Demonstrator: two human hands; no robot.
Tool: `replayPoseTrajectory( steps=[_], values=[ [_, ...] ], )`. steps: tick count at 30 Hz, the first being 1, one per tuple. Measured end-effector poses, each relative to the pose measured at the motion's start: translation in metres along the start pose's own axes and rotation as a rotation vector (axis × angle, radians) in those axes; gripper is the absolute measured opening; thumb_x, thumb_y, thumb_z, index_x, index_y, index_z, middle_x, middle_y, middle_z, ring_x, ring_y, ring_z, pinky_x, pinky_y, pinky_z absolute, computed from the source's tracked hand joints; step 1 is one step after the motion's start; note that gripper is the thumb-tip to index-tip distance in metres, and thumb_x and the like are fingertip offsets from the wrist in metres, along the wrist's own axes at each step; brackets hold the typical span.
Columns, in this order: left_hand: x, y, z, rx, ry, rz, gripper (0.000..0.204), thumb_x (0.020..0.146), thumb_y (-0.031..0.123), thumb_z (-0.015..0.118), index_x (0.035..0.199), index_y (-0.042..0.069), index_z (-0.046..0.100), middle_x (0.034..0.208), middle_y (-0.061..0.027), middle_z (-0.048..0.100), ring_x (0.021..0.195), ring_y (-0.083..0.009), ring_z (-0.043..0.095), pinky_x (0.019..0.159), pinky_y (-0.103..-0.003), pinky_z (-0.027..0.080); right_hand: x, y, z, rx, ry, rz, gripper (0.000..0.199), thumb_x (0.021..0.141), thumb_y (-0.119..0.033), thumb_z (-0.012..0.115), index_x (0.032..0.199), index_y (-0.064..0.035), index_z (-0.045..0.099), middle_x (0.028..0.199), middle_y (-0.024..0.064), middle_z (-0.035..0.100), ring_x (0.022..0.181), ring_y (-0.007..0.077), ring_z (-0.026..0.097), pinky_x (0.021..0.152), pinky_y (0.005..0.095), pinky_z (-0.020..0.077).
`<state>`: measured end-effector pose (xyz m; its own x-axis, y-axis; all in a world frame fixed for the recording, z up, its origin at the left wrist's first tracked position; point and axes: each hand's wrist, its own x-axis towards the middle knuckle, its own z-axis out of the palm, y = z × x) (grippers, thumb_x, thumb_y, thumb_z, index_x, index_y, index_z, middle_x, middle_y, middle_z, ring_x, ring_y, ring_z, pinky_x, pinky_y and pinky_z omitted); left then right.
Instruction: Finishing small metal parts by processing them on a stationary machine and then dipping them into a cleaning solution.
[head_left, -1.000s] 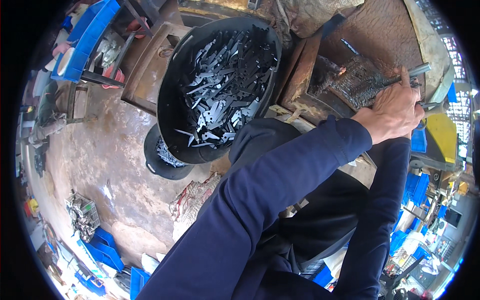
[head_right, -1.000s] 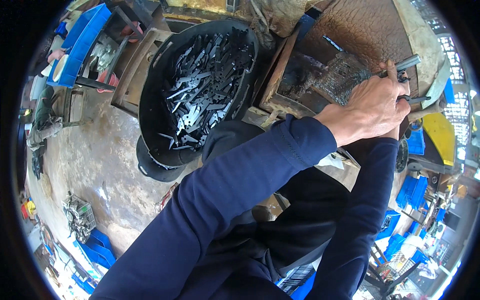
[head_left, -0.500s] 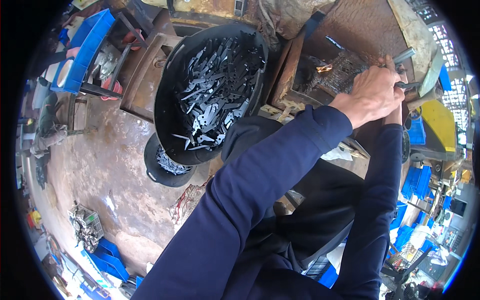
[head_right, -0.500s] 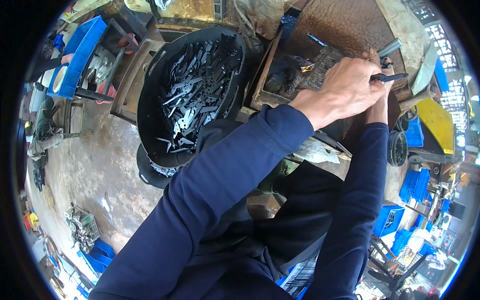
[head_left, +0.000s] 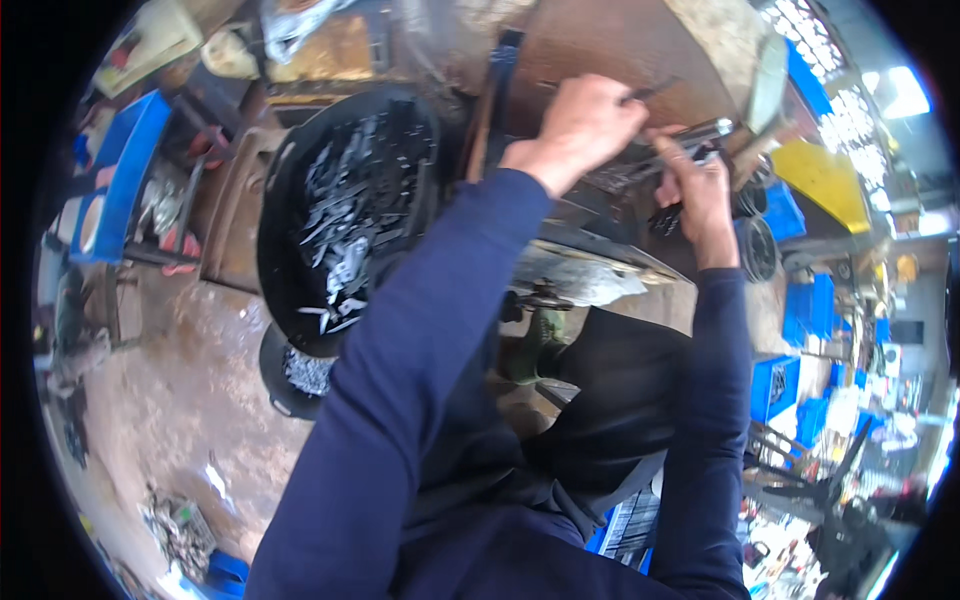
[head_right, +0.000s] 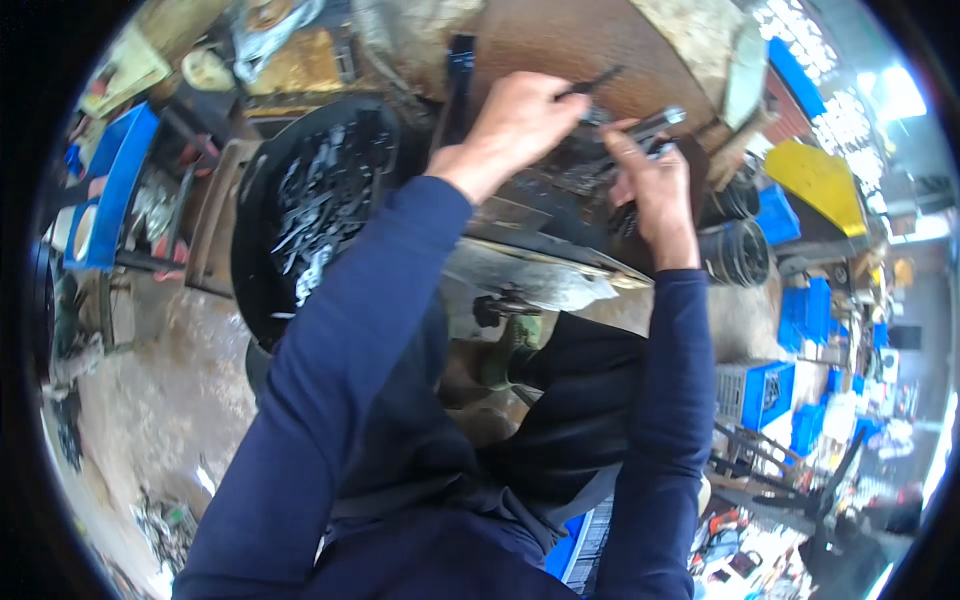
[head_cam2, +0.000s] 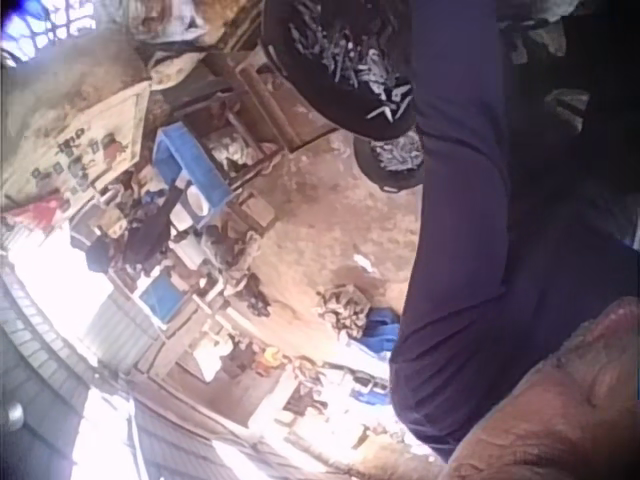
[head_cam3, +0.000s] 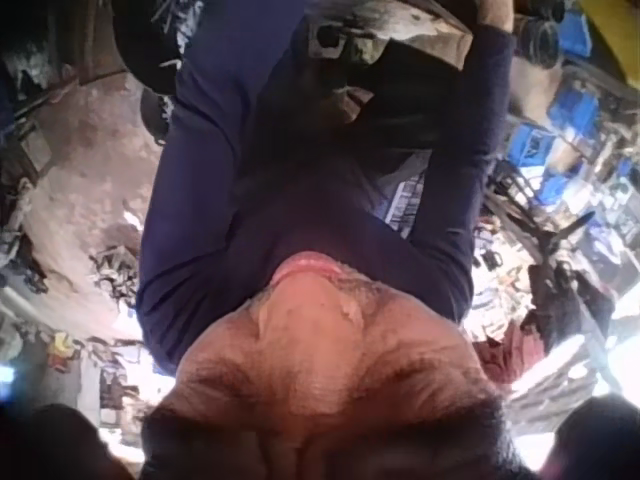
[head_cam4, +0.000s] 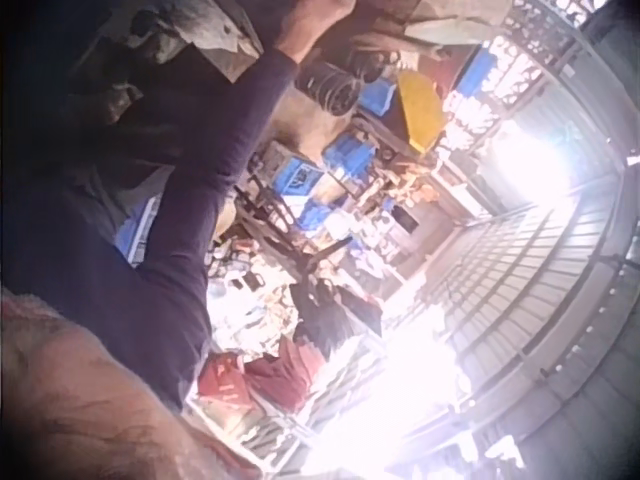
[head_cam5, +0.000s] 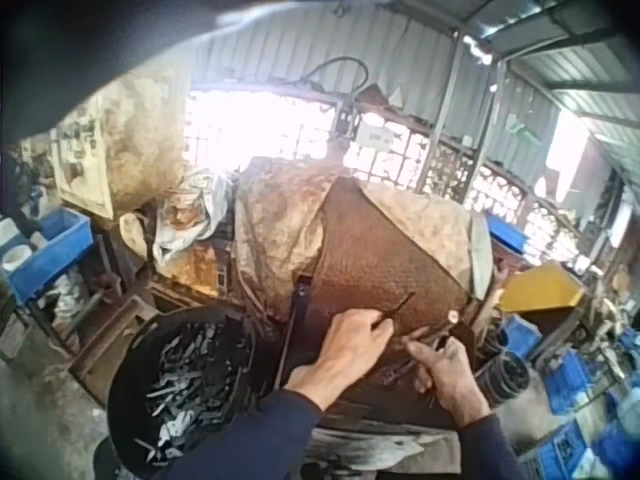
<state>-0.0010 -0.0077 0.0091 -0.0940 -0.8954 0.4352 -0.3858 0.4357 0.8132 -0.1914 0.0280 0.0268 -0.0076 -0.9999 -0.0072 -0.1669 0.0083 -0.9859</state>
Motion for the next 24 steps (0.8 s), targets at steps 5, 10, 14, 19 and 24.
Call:
replayPoseTrajectory(
  steps=[5,10,14,19,24],
  values=[
    [-0.003,-0.021,-0.003,-0.005,-0.109,-0.032,0.031,0.09,0.031,0.061,0.086,0.001,0.07,0.081,-0.0241,0.066,0.082,-0.043,0.066,0.074,-0.049,0.051,-0.056,0.007,-0.009,-0.307,-0.103,0.016,0.019,0.088,-0.013,0.074,0.104,-0.0042,0.067,0.097,0.0037,0.071,0.059,0.0096,0.059,0.05,0.0265,0.0459],
    [-0.003,-0.035,0.009,0.226,-0.2,-0.036,0.032,0.093,0.032,0.064,0.093,0.0,0.072,0.077,-0.0171,0.068,0.069,-0.0325,0.06,0.067,-0.037,0.048,-0.086,0.04,-0.021,-0.672,-0.321,-0.476,0.024,0.083,-0.005,0.073,0.105,-0.0013,0.065,0.116,0.0089,0.069,0.1,0.0247,0.068,0.08,0.0359,0.0547],
    [-0.009,-0.05,0.009,0.39,-0.315,-0.033,0.028,0.092,0.028,0.064,0.099,0.002,0.071,0.082,-0.0196,0.068,0.074,-0.0381,0.061,0.07,-0.04,0.049,-0.104,0.04,-0.015,-0.88,-0.418,-0.454,0.028,0.078,-0.001,0.073,0.105,-0.002,0.065,0.117,0.0128,0.068,0.107,0.0297,0.067,0.087,0.0359,0.0544],
    [-0.009,-0.069,0.011,0.411,-0.487,-0.063,0.025,0.092,0.023,0.063,0.106,0.004,0.071,0.091,-0.0232,0.068,0.089,-0.0428,0.064,0.076,-0.046,0.05,-0.101,0.033,-0.021,-0.91,-0.495,-0.436,0.03,0.076,0.001,0.072,0.105,-0.0014,0.065,0.111,0.01,0.07,0.105,0.0279,0.068,0.084,0.0341,0.0547],
    [-0.008,-0.099,0.019,0.334,-0.589,-0.225,0.026,0.093,0.02,0.061,0.111,0.005,0.07,0.093,-0.0233,0.068,0.092,-0.0405,0.066,0.076,-0.046,0.05,-0.076,0.019,-0.042,-0.59,-0.496,-0.369,0.021,0.082,-0.002,0.073,0.102,-0.0024,0.065,0.102,0.0074,0.072,0.083,0.0207,0.069,0.069,0.0343,0.0547]
  ],
)
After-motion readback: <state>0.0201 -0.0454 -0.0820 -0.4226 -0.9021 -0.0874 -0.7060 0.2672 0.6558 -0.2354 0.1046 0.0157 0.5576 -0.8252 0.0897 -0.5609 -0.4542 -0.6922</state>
